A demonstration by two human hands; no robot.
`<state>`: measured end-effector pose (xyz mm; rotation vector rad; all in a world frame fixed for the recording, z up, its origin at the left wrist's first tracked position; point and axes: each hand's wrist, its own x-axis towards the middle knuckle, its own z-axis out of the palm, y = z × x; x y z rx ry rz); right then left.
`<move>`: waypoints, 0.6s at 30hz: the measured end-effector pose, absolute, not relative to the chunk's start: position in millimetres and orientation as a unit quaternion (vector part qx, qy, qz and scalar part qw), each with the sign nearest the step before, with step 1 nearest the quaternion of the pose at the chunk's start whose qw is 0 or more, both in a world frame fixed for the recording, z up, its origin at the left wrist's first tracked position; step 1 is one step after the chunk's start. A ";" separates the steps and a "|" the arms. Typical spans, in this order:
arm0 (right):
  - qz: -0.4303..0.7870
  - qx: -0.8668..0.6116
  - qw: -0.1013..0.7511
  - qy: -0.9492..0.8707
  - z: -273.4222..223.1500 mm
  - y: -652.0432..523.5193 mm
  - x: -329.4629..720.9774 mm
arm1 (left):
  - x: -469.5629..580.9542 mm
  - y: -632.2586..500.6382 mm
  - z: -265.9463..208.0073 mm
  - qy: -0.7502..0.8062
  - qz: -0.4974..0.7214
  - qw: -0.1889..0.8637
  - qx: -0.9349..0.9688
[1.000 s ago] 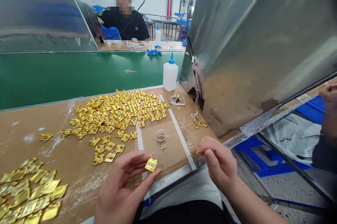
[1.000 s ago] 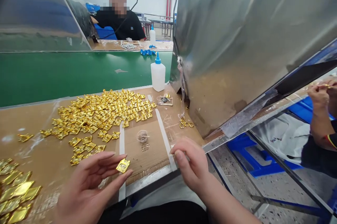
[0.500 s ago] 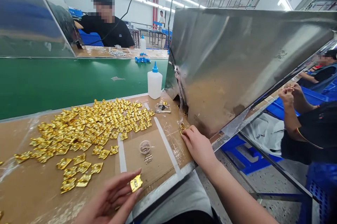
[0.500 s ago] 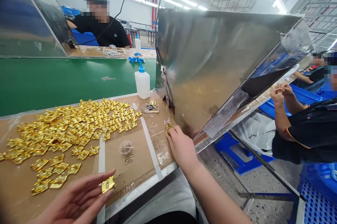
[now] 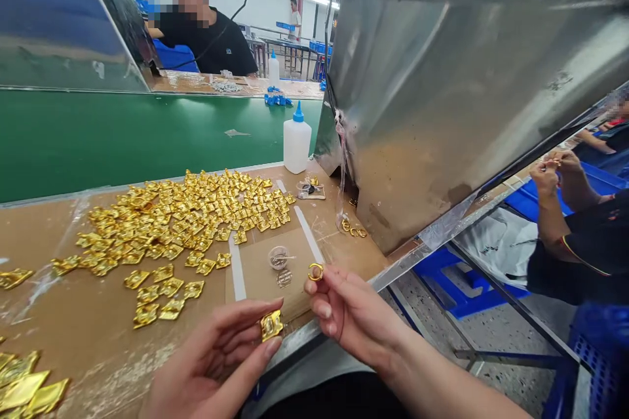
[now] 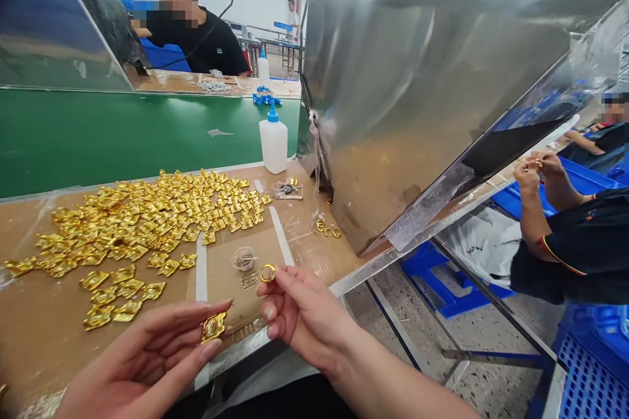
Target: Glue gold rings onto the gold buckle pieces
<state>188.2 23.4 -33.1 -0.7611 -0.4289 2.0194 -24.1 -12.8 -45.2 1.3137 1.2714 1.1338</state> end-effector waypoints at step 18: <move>0.834 -0.267 0.461 -0.145 -26.3 13.7 165.2 | -28.7 -19.0 -42.2 0.524 0.466 0.430 0.568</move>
